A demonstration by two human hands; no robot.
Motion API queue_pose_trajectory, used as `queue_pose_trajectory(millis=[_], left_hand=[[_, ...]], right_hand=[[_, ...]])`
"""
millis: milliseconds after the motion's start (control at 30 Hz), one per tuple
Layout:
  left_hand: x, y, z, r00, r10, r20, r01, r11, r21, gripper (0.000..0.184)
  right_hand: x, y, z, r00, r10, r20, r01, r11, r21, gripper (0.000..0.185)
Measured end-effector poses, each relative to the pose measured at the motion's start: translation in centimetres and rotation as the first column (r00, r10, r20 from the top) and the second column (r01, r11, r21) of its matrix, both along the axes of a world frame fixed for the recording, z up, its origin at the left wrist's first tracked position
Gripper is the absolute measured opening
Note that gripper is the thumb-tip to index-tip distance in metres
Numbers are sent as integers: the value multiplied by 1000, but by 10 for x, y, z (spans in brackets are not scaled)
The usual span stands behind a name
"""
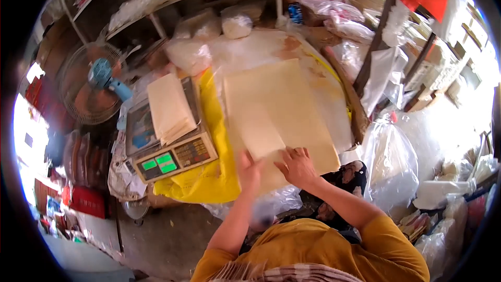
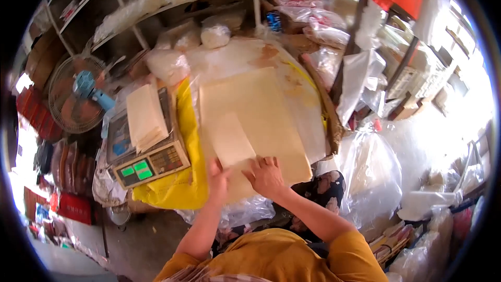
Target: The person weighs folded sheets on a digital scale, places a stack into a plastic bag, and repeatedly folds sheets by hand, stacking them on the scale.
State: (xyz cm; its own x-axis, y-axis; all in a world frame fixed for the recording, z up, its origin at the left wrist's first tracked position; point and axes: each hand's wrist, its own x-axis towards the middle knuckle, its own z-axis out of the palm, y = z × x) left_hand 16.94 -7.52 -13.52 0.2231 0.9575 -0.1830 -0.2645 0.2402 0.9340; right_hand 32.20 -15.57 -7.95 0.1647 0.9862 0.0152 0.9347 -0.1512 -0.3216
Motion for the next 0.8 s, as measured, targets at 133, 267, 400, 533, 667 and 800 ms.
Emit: queue_pose_trajectory(millis=[133, 267, 400, 533, 667, 800], left_hand=[[-31, 15, 2, 986, -4, -167, 55, 952, 301, 84], [-77, 70, 120, 976, 209, -56, -150, 840, 521, 87], [-146, 145, 176, 951, 307, 22, -272, 804, 529, 73], [-201, 211, 132, 960, 228, -163, -194, 961, 198, 63], [-200, 194, 127, 967, 230, -112, -190, 939, 287, 54], [-155, 119, 127, 570, 771, -284, -237, 485, 842, 53]], right_hand=[[9, 3, -53, 987, 152, 58, -162, 958, 236, 46], [13, 5, -43, 979, 200, -25, -186, 944, 272, 47], [9, 4, -45, 983, 186, 9, -180, 936, 302, 47], [9, 4, -46, 984, 171, 38, -175, 940, 292, 47], [10, 5, -50, 984, 169, 48, -176, 943, 282, 47], [0, 3, -45, 972, 231, 40, -234, 947, 221, 38]])
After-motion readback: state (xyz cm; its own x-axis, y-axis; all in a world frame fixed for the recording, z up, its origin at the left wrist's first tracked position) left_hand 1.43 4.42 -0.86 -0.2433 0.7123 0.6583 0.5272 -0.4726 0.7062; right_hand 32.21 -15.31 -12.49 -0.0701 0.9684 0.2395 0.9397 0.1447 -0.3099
